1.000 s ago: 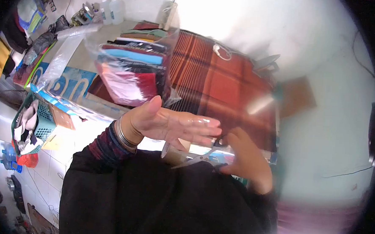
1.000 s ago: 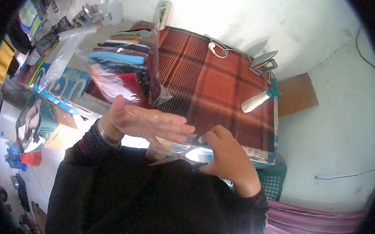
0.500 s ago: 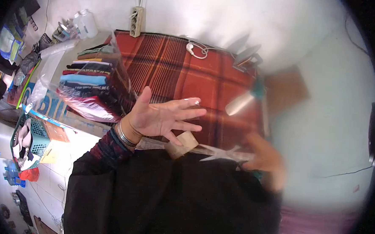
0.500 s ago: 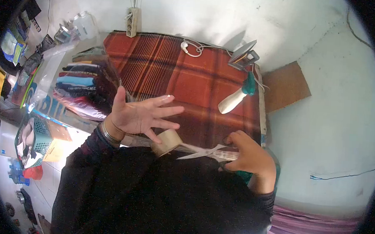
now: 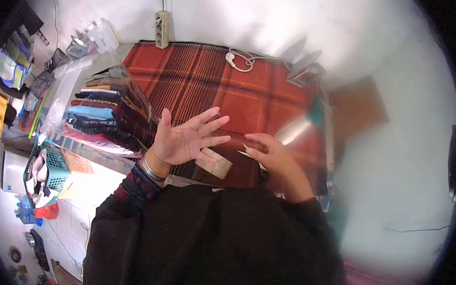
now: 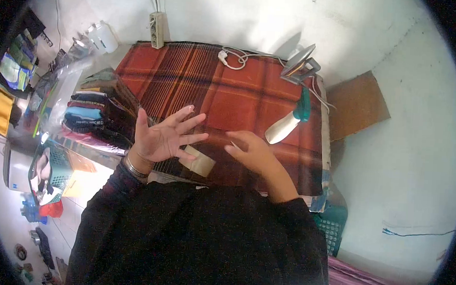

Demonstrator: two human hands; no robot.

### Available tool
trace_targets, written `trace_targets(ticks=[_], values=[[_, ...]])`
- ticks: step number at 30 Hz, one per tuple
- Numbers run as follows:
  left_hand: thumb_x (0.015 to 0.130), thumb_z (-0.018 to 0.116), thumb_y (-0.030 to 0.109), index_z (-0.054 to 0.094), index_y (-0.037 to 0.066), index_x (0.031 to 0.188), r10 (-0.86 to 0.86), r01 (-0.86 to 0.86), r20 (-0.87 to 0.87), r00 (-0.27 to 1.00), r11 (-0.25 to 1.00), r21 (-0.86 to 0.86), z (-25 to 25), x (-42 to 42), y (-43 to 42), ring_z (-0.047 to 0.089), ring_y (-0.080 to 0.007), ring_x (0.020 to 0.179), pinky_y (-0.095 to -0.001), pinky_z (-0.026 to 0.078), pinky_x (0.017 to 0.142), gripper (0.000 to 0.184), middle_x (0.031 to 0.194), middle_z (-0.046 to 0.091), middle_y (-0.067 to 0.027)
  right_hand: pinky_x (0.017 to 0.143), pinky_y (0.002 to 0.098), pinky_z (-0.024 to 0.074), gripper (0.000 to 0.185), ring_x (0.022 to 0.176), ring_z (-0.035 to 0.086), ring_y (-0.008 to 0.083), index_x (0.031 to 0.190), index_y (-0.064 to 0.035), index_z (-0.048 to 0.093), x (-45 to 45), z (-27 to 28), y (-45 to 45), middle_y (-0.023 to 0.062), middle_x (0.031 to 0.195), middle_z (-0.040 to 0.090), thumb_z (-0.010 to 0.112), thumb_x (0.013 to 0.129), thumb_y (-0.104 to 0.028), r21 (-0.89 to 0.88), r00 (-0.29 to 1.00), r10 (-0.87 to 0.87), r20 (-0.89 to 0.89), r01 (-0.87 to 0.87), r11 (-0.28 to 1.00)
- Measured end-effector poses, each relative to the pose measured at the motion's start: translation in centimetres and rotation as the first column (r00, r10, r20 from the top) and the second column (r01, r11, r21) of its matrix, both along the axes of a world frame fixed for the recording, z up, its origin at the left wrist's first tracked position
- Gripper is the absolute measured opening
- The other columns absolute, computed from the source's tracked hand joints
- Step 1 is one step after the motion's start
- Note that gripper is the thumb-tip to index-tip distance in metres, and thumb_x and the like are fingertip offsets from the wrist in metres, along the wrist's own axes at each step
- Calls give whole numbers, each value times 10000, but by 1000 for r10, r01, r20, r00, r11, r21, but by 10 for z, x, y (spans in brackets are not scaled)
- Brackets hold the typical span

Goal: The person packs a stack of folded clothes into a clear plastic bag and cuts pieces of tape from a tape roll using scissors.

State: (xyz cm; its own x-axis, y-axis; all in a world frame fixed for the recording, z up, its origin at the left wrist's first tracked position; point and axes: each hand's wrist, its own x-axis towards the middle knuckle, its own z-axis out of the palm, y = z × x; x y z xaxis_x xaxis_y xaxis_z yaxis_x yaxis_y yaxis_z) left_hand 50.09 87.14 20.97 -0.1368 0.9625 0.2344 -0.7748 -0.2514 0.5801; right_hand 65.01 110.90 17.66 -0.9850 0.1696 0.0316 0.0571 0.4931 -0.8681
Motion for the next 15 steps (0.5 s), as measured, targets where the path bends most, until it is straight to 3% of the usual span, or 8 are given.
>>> trace_targets(ticks=[1, 3, 4, 6, 10, 12, 14, 15], values=[[746, 306, 829, 110, 125, 1473, 28, -28, -1, 1000, 1000, -7, 0, 2, 0, 212, -418, 1358, -614, 387, 954, 1031, 1517, 122, -161, 903, 382, 455, 405, 1040, 581, 292, 1110, -42, 619, -9, 6, -8, 148, 1104, 618, 675, 813, -310, -133, 997, 30, -65, -39, 990], [743, 312, 830, 106, 126, 1474, 49, -49, -7, 999, 999, -14, -1, 7, 3, 218, -411, 1358, -610, 389, 956, 1035, 1518, 131, -152, 823, 323, 473, 395, 951, 605, 216, 1101, 4, 611, -24, 13, -21, 117, 1016, 649, 674, 831, -278, -420, 988, 152, -17, -145, 896], [738, 309, 834, 98, 128, 1476, 72, -73, -19, 997, 997, -31, -3, 10, 5, 238, -390, 1355, -572, 415, 947, 1043, 1520, 136, -139, 823, 323, 473, 395, 951, 605, 216, 1101, 4, 611, -28, 12, -27, 117, 1016, 649, 674, 831, -278, -421, 989, 143, -21, -139, 896], [733, 305, 838, 90, 129, 1478, 82, -83, -25, 996, 995, -52, -10, 15, 7, 258, -368, 1353, -535, 442, 938, 1051, 1522, 142, -126, 794, 254, 464, 287, 903, 585, 116, 1050, 30, 611, -32, 5, -37, 54, 957, 632, 660, 856, -175, -603, 980, 110, 163, 11, 798], [735, 336, 827, 89, 140, 1480, 153, -164, -91, 984, 979, -118, -31, 25, 12, 303, -340, 1331, -514, 453, 934, 1043, 1527, 141, -106, 718, 229, 457, 260, 811, 580, 90, 982, 21, 639, -23, -25, -48, 27, 874, 635, 679, 842, -194, -592, 978, -93, 185, 187, 784], [733, 347, 826, 89, 145, 1481, 149, -166, -126, 981, 977, -131, -38, 28, 17, 316, -331, 1324, -508, 455, 934, 1044, 1528, 141, -98, 649, 232, 447, 241, 748, 571, 86, 903, 3, 659, -18, -29, -48, 16, 828, 632, 699, 824, -222, -452, 952, -154, 263, 263, 852], [726, 352, 831, 95, 147, 1481, 187, -218, -183, 965, 961, -169, -39, 33, 20, 317, -325, 1323, -498, 459, 931, 1051, 1530, 143, -87, 627, 254, 448, 213, 706, 570, 92, 838, -17, 669, -9, -16, -54, 11, 760, 633, 717, 799, -221, -425, 932, -215, 293, 328, 844], [725, 352, 833, 103, 147, 1481, 184, -220, -197, 963, 958, -184, -39, 34, 19, 294, -329, 1337, -493, 456, 934, 1050, 1532, 134, -92, 631, 263, 451, 201, 704, 574, 95, 825, -21, 671, -5, -15, -55, 17, 746, 637, 715, 793, -215, -267, 956, -271, 111, 292, 918]])
